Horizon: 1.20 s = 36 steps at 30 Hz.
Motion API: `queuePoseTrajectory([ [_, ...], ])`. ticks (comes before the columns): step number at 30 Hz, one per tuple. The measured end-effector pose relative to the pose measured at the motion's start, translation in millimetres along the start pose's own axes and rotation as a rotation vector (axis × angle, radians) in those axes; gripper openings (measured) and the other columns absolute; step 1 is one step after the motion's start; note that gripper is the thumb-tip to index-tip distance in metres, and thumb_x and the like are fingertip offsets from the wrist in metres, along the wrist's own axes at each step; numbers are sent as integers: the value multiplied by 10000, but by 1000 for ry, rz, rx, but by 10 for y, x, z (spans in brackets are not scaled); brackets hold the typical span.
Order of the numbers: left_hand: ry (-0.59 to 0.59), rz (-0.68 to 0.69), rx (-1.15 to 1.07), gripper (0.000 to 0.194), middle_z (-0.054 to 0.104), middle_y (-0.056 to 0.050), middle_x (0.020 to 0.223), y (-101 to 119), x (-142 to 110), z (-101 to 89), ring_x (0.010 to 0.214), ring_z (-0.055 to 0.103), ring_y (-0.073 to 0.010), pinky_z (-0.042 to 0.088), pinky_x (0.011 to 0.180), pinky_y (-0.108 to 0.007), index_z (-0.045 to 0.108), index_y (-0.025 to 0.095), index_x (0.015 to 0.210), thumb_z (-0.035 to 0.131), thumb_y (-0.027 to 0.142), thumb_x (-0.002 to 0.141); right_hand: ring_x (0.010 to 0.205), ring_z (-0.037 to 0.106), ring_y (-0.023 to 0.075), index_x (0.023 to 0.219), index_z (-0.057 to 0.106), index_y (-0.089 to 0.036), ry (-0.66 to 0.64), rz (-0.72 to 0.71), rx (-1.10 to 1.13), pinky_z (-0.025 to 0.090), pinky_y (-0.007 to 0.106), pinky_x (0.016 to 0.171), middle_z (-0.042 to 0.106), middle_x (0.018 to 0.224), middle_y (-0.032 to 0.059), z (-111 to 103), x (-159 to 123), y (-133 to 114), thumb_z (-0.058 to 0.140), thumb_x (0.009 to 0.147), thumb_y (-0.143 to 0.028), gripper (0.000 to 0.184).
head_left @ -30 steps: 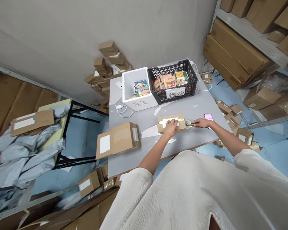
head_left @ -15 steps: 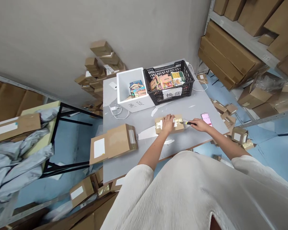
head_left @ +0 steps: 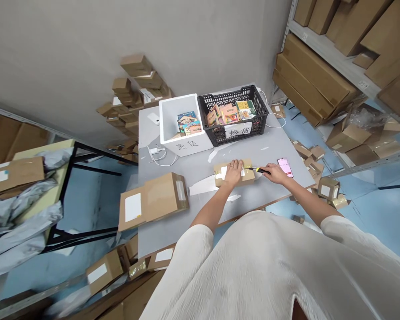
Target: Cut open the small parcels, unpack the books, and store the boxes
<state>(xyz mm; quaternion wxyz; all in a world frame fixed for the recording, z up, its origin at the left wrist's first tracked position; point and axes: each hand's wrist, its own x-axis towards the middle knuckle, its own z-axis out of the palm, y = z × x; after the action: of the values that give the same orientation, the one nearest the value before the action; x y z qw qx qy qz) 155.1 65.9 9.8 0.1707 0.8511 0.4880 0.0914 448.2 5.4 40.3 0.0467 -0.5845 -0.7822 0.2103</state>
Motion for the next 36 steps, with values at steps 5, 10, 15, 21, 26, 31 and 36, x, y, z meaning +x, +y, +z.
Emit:
queuePoseTrajectory([
  [5, 18, 4, 16, 711, 490, -241, 1682, -26, -29, 51, 1613, 379, -373, 267, 1316, -574, 408, 119, 1693, 376, 117, 982, 1122, 646, 312, 1560, 670, -304, 23, 5, 22, 457, 409, 979, 717, 1262, 135, 68, 20, 9, 569, 1078, -375, 498],
  [10, 8, -4, 77, 648, 510, -250, 1666, -18, -33, 60, 1620, 394, -361, 277, 1322, -552, 478, 75, 1638, 283, 115, 1021, 1190, 624, 361, 1526, 701, -282, 162, 100, 47, 461, 473, 1028, 719, 1301, 155, 23, 48, 233, 574, 1060, -369, 490],
  [15, 14, -32, 55, 585, 510, -224, 1680, -6, -50, 67, 1640, 380, -339, 280, 1341, -543, 519, 116, 1605, 318, 215, 1064, 1185, 667, 348, 1486, 706, -234, 247, 203, 223, 524, 473, 1055, 741, 1283, 147, 56, 108, 458, 640, 1015, -402, 504],
  [21, 62, -88, 41, 598, 356, -172, 1792, -114, -378, -85, 1696, 256, -327, 145, 1395, -561, 493, 160, 1625, 405, 430, 1098, 1183, 709, 308, 1338, 749, -231, 275, 155, 514, 565, 462, 1073, 762, 1283, 128, 349, 223, 236, 691, 975, -450, 428],
  [26, 109, -308, 16, 875, 244, -209, 1820, -309, -912, -216, 1682, 234, -418, 204, 1356, -617, 419, 205, 1671, 695, 626, 956, 1187, 725, 285, 1297, 723, -237, 184, 111, 674, 566, 473, 1084, 771, 1329, 115, 511, 347, -81, 653, 972, -499, 423],
  [31, 97, -457, -177, 924, 380, -231, 1720, -457, -1162, -141, 1521, 487, -418, 458, 1207, -561, 342, 218, 1709, 743, 537, 940, 1210, 739, 268, 1312, 658, -237, 127, 160, 803, 562, 481, 1102, 785, 1306, 119, 514, 427, -272, 610, 975, -510, 437],
  [36, 104, -498, -311, 795, 560, -179, 1563, -458, -1035, -162, 1401, 607, -350, 515, 1136, -459, 396, 256, 1688, 661, 555, 1000, 1074, 768, 266, 1325, 624, -216, 172, 220, 854, 582, 469, 1052, 809, 1204, 118, 333, 499, -239, 583, 975, -581, 508],
])
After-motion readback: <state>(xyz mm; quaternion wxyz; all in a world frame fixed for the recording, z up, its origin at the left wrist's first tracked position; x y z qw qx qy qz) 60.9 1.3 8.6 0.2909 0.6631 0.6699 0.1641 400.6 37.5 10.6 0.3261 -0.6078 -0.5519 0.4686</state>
